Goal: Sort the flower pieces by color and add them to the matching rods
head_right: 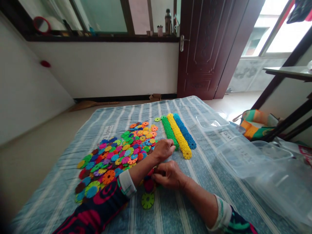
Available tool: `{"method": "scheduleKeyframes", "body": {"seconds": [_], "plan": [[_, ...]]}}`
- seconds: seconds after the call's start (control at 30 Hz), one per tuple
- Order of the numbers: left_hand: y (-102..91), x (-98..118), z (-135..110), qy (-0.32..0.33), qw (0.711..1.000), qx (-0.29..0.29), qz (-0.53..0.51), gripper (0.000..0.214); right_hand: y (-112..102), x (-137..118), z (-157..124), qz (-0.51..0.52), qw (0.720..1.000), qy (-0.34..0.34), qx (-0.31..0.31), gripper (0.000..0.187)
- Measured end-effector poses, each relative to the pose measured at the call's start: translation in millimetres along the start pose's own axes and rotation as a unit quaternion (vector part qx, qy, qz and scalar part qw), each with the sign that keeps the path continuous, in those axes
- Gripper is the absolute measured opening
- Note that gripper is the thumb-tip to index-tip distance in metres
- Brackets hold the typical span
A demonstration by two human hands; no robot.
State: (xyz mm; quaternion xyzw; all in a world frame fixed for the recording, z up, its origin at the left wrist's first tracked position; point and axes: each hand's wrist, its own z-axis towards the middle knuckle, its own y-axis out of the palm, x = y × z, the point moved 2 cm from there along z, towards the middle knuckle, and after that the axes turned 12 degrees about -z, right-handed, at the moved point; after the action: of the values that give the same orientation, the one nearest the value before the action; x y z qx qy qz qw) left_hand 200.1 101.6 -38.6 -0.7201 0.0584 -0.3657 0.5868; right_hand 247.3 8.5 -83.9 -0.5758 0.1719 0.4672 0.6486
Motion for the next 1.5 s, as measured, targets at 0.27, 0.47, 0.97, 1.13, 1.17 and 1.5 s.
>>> {"method": "scheduleKeyframes", "body": {"seconds": [0.27, 0.47, 0.97, 1.13, 1.17, 1.5], "plan": [[6.5, -2, 5, -0.03, 0.999, 0.024, 0.01, 0.027, 3, 5, 1, 0.021, 1.0, 0.017, -0.008, 0.025], [10.5, -6, 3, -0.031, 0.999, 0.031, 0.007, 0.037, 6, 7, -1, 0.017, 1.0, 0.021, -0.007, 0.027], [15.5, -5, 7, -0.012, 0.999, 0.032, -0.003, 0.027, 7, 7, -3, 0.015, 0.999, 0.028, -0.014, 0.029], [6.8, -4, -6, -0.007, 0.999, 0.039, -0.015, 0.028, 7, 6, -6, 0.007, 0.999, 0.037, -0.022, 0.032], [2.3, -5, -10, -0.007, 0.999, 0.041, -0.017, 0.029, 7, 6, -8, 0.006, 0.999, 0.042, -0.025, 0.033], [-97.8, -129, -109, -0.141, 0.965, 0.217, -0.044, 0.016, 2, 0, -15, -0.002, 0.995, 0.087, -0.043, 0.043]]}}
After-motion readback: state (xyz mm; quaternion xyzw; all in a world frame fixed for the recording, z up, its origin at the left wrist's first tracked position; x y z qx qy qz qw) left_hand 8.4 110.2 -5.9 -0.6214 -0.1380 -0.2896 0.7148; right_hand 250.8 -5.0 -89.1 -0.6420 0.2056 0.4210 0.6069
